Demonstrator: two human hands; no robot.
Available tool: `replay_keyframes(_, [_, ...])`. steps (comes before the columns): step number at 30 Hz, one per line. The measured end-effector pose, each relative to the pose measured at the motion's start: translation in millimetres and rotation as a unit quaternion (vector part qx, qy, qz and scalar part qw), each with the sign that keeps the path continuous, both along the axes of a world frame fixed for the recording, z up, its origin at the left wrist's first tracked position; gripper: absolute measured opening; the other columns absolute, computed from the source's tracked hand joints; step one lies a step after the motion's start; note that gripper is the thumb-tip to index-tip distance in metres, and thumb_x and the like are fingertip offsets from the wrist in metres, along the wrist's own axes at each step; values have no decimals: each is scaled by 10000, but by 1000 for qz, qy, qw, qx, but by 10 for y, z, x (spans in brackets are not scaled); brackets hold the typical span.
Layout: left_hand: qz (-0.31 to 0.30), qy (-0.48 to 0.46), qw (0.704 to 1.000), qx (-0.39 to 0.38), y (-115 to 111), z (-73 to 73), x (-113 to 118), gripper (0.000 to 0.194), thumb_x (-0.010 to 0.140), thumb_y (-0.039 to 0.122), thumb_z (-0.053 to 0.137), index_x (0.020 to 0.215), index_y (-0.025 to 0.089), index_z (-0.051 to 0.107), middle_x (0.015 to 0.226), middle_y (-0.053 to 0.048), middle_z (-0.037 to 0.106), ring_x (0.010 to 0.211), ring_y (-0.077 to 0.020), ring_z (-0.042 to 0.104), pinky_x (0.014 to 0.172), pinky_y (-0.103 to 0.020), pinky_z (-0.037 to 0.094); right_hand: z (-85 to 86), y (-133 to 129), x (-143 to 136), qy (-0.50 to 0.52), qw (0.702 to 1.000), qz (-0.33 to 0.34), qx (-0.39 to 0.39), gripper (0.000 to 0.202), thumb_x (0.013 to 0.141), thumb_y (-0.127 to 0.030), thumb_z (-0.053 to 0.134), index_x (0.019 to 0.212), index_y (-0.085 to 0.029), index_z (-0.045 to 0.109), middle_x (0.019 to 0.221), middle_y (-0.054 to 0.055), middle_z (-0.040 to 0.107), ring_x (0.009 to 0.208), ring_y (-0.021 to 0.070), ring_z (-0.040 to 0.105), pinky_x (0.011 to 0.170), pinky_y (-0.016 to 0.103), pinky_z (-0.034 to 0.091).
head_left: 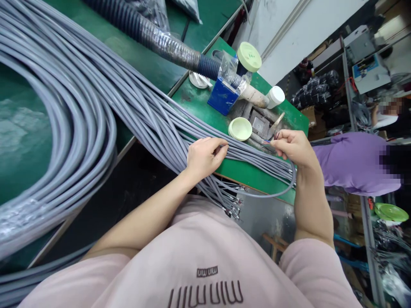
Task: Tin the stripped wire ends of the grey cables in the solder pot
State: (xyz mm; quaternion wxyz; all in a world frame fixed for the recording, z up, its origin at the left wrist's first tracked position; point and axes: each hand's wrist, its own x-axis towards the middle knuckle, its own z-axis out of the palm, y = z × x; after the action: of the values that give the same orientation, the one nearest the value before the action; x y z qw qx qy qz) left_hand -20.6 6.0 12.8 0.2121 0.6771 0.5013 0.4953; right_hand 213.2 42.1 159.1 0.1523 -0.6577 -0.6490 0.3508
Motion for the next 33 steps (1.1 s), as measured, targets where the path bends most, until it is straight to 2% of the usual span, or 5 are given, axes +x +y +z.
replay_keyframes(3, [8, -1, 1000, 4, -3, 0, 0, 157, 863, 276, 582, 852, 184, 708, 618, 11, 624, 590, -124, 565, 621, -248, 422, 41, -241, -72, 10, 1000, 3, 16, 204, 753, -244, 648, 615, -175, 514, 429, -53, 529, 327, 56, 433, 346, 166, 295])
replay_keyframes(7, [11, -5, 1000, 6, -9, -2, 5, 159, 861, 280, 584, 843, 182, 707, 611, 12, 611, 588, -124, 561, 617, -247, 419, 34, -417, -115, 23, 1000, 5, 19, 211, 766, -260, 646, 626, -178, 510, 423, -54, 526, 326, 60, 433, 346, 168, 296])
replay_keyframes(19, [16, 4, 1000, -11, -11, -9, 4, 169, 847, 299, 577, 824, 190, 704, 634, 7, 628, 596, -127, 562, 621, -247, 421, -60, -681, -162, 27, 996, -9, 85, 118, 778, -263, 630, 722, -179, 567, 446, -66, 515, 382, 78, 442, 423, 204, 333])
replay_keyframes(28, [17, 8, 1000, -22, -20, -9, 1, 172, 839, 306, 575, 817, 189, 700, 632, 6, 624, 606, -132, 560, 626, -249, 418, -88, -918, -234, -57, 983, 10, 175, 61, 808, -240, 598, 753, -217, 586, 544, -50, 521, 493, 98, 453, 522, 238, 355])
replay_keyframes(33, [14, 11, 1000, -24, -17, -27, 3, 180, 845, 305, 567, 835, 183, 699, 633, 2, 621, 628, -136, 569, 633, -253, 419, -124, -993, -232, -44, 981, -4, 187, 74, 806, -247, 602, 746, -219, 569, 542, -54, 504, 491, 94, 420, 534, 241, 359])
